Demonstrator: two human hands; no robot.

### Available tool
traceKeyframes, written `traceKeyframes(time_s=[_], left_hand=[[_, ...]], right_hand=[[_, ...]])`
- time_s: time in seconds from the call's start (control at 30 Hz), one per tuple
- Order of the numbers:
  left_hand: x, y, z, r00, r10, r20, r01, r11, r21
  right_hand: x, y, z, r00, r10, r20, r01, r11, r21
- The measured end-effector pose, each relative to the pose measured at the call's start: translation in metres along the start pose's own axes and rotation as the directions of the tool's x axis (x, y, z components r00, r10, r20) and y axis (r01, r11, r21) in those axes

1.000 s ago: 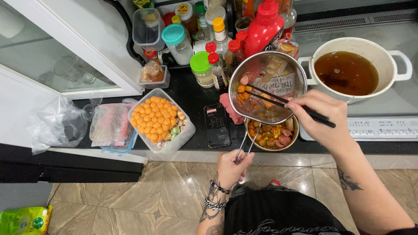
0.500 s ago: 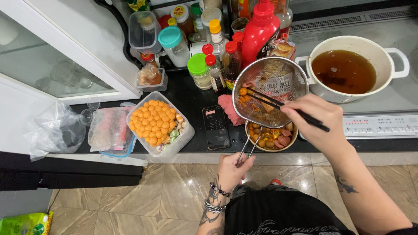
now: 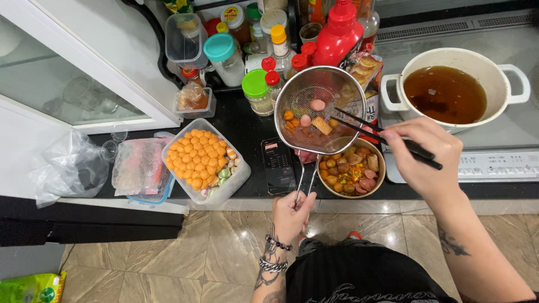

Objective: The person scrapes leftover food from a white bowl into a paper bowl using chopsticks, then transfers fried items from a strainer into the same paper bowl. The person also stirs a pot of broth on the stove.

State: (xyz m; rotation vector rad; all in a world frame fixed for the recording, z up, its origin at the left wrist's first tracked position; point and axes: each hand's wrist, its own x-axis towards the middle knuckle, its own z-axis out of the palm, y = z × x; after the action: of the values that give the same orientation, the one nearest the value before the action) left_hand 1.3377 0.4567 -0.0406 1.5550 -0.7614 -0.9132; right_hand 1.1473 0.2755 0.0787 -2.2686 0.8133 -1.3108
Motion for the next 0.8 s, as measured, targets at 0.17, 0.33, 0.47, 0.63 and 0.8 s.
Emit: traceKeyframes(time_s=[0.17, 0.33, 0.47, 0.63, 0.8], left_hand=[[-0.003, 0.002, 0.002, 0.999, 0.040, -0.006, -0.039, 0.997, 0.068], [-0.002, 0.001, 0.005, 0.998, 0.062, -0.016, -0.060, 0.994, 0.089], [-0.002, -0.001, 0.006, 0.998, 0.055, -0.012, -0.054, 0.994, 0.091], [-0.002, -0.003, 0.005, 0.998, 0.059, -0.004, -0.058, 0.995, 0.084], [-0.004, -0.003, 0.006, 1.000, 0.021, 0.005, -0.021, 0.999, 0.050]], right_hand=[[0.001, 0.003, -0.003, 0.996, 0.088, 0.011, -0.088, 0.995, 0.039], [-0.003, 0.001, -0.003, 0.989, 0.150, -0.003, -0.150, 0.989, 0.003], [-0.007, 0.003, -0.005, 0.956, 0.290, -0.033, -0.286, 0.954, 0.092], [-0.009, 0.006, -0.011, 0.941, 0.336, -0.030, -0.327, 0.930, 0.167], [-0.013, 0.009, -0.007, 0.984, 0.179, -0.021, -0.179, 0.984, -0.021]])
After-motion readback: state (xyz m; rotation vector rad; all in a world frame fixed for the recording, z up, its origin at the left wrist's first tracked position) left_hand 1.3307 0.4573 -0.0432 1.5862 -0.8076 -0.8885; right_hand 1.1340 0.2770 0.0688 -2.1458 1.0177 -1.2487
